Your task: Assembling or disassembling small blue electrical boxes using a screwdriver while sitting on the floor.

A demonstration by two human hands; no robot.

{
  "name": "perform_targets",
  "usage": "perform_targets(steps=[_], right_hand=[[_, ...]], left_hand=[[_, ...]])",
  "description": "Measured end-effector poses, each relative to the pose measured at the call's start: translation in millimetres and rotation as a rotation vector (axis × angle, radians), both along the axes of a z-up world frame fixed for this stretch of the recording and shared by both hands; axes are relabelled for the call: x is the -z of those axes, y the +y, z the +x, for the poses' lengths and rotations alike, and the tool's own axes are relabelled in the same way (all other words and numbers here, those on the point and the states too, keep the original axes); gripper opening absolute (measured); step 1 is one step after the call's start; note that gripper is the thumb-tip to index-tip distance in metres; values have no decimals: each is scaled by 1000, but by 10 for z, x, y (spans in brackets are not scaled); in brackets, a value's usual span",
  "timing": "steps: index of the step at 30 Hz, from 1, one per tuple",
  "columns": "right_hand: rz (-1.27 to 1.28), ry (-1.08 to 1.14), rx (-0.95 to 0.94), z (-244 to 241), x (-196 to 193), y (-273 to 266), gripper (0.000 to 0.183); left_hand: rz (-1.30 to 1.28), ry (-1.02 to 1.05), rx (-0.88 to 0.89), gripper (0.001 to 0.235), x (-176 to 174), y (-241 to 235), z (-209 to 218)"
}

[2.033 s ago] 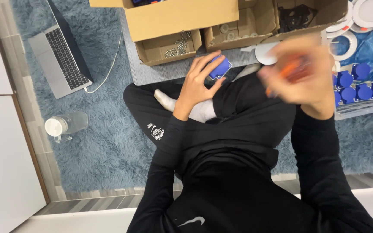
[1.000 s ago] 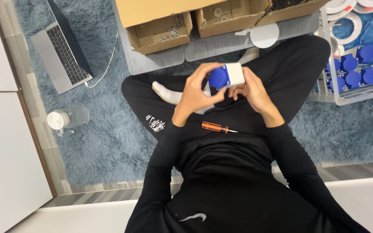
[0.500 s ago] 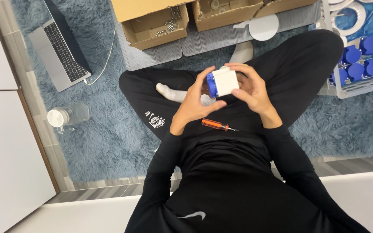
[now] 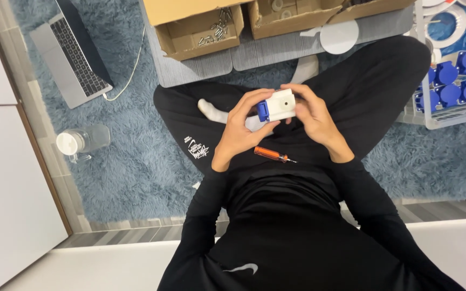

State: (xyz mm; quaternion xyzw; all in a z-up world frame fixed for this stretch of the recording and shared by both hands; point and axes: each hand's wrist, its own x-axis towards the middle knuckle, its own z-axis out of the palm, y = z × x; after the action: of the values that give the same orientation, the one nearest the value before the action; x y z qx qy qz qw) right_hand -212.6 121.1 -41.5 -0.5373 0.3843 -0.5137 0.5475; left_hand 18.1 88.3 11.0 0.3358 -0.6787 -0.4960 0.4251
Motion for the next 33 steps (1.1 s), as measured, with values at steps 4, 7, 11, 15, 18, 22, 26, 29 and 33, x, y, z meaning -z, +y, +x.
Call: perform_targets(steps=[4, 7, 11, 15, 18, 22, 26, 29, 33], right_hand=[[7, -31, 23, 54, -145, -39, 57], [-33, -109, -20, 48, -214, -19, 58], [-91, -44, -69, 16, -311, -70, 62], [-14, -44, -98, -5, -285, -62, 78], [58, 9, -75, -33, -172, -92, 73], [142, -2, -59, -17, -124, -113, 53], [102, -42, -43, -40, -97, -138, 64], [43, 12, -42, -22, -113, -165, 71], [-69, 45, -86, 39, -272, -231, 84]], left_hand=[[15, 20, -2, 66, 55, 0, 23], [93, 13, 18, 79, 130, 49, 70], [189, 12, 27, 78, 284, 44, 105], [155, -17, -1, 82, 243, 38, 77], [93, -12, -9, 82, 202, -12, 28], [76, -10, -7, 78, 90, -66, -4], [146, -11, 17, 84, 135, -92, 18], [242, -20, 34, 83, 278, -99, 91], [334, 31, 32, 69, 379, -42, 136]])
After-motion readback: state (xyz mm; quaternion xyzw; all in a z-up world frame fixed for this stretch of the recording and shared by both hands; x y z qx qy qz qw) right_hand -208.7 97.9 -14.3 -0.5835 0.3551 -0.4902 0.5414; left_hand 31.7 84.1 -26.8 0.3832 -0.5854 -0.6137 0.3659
